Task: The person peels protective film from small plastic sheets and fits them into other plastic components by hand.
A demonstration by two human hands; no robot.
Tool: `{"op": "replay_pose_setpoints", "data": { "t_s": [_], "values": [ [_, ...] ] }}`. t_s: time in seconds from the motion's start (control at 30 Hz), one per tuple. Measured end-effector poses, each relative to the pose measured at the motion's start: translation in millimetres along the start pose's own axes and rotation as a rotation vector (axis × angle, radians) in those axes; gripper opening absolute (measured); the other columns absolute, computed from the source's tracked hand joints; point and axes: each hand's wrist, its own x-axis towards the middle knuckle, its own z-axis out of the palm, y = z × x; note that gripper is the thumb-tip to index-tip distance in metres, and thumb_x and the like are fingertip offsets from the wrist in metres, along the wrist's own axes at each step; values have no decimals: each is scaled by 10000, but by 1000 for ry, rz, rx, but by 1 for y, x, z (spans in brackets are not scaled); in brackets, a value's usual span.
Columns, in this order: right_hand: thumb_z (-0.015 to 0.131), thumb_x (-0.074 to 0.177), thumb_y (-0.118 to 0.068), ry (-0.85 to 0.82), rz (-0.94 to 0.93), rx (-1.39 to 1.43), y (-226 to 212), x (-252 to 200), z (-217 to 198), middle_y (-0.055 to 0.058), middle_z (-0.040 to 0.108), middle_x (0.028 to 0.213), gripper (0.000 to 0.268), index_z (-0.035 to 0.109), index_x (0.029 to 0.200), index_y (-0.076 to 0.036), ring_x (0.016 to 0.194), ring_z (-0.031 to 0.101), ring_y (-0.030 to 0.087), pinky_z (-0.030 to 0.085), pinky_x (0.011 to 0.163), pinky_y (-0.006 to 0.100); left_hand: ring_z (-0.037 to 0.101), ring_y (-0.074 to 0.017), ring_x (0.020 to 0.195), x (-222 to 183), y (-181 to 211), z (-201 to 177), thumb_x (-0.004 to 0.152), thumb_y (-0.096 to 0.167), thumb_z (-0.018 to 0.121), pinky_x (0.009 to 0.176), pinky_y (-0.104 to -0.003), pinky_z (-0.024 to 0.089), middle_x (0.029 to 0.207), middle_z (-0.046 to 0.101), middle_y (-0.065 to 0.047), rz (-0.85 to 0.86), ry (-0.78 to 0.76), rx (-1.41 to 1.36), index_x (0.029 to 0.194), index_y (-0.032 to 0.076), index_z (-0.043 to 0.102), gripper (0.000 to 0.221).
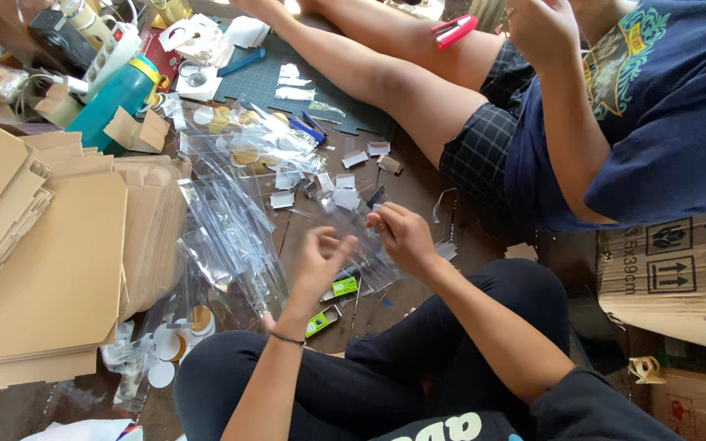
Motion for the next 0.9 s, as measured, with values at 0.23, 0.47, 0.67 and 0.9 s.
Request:
{"op": "replay_pose_setpoints", "data": {
  "t_s": [0.23,0.47,0.67,0.9],
  "values": [
    [509,1064,-268,-49,-156,49,-7,-6,15,46,672,959,224,678,958,-167,868,668,305,541,751,397,617,-233,1182,-7,-6,35,910,399,794,997,-420,516,1299,608,-102,113,-114,-706,1404,75,500,660],
    [548,1056,-382,13,-248,94,-21,6,5,136,658,1202,325,705,1242,-166,1153,621,414,483,977,523,747,-222,953,-17,4,25,868,222,840,945,-418,587,1012,768,-129,134,57,-918,1072,26,698,317],
    [662,1005,-479,18,-176,107,-39,17,-21,201,567,1440,620,562,1475,-87,1346,533,428,423,1074,551,676,-340,1232,4,-10,7,904,217,800,1068,-487,518,1361,671,-212,292,-232,-1116,1383,14,601,557],
    [617,1034,-463,-34,-160,142,-43,13,-17,181,561,1474,633,503,1526,-79,1349,552,410,428,1045,516,740,-376,1064,18,-25,14,775,71,891,931,-494,626,1182,738,-212,369,-285,-1215,1280,-8,661,560]
  ]
}}
